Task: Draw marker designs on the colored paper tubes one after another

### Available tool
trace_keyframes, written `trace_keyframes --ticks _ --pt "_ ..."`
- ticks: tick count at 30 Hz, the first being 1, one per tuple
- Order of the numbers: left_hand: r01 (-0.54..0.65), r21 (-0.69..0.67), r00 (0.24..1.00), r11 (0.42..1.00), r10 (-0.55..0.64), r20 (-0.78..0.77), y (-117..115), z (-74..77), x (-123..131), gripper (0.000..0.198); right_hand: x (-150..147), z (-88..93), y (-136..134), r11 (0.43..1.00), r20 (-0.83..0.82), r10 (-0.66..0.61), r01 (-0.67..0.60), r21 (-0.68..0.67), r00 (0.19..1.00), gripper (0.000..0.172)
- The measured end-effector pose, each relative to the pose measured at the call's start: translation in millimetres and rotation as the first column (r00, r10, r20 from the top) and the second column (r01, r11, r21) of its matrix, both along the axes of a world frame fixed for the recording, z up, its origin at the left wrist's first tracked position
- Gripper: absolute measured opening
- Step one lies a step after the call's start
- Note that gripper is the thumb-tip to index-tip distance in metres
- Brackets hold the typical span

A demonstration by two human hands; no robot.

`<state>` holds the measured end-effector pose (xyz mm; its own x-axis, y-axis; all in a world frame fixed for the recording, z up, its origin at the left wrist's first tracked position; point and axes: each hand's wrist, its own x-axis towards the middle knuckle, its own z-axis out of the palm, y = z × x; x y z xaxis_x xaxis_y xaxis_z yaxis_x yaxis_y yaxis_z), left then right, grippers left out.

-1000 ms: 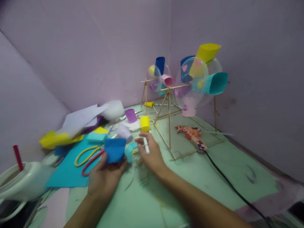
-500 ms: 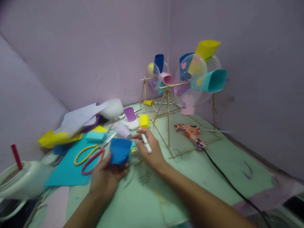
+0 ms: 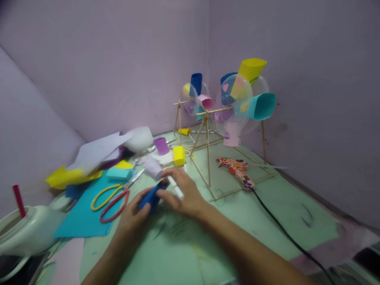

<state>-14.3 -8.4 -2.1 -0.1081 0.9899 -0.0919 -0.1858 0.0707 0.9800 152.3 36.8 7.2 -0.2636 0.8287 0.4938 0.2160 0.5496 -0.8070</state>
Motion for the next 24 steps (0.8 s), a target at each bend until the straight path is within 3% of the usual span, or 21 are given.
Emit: trace_keyframes --ticks 4,8,12,19,24 --pt "0.063 0.001 0.998 0.998 -0.063 0.019 3 0.7 -10 0.053 2 4.9 -3 0.993 0.091 0.103 -0.097 -0.07 0.991 0.035" --pt "0.11 -0.018 0.99 0.994 -0.108 0.094 4 0.0 -14 0.05 1 7.0 -5 0.981 0.201 0.11 -0.074 -0.177 0.973 0.032" --pt "0.1 -0.023 0.983 0.995 -0.096 0.156 3 0.1 -11 0.049 -1 6.8 -5 0.95 0.148 0.172 -0.124 -0.285 0.974 0.035" --pt "0.038 0.0 0.988 0.999 -0.037 0.151 0 3.0 -10 0.056 -2 6.0 -6 0.953 0.088 0.17 -0.141 -0.268 0.981 0.036" --pt "-0.001 0.016 1.0 1.0 0.001 0.023 -1 2.6 -12 0.059 -2 1.9 -7 0.961 0.027 0.152 -0.141 -0.237 0.988 0.041"
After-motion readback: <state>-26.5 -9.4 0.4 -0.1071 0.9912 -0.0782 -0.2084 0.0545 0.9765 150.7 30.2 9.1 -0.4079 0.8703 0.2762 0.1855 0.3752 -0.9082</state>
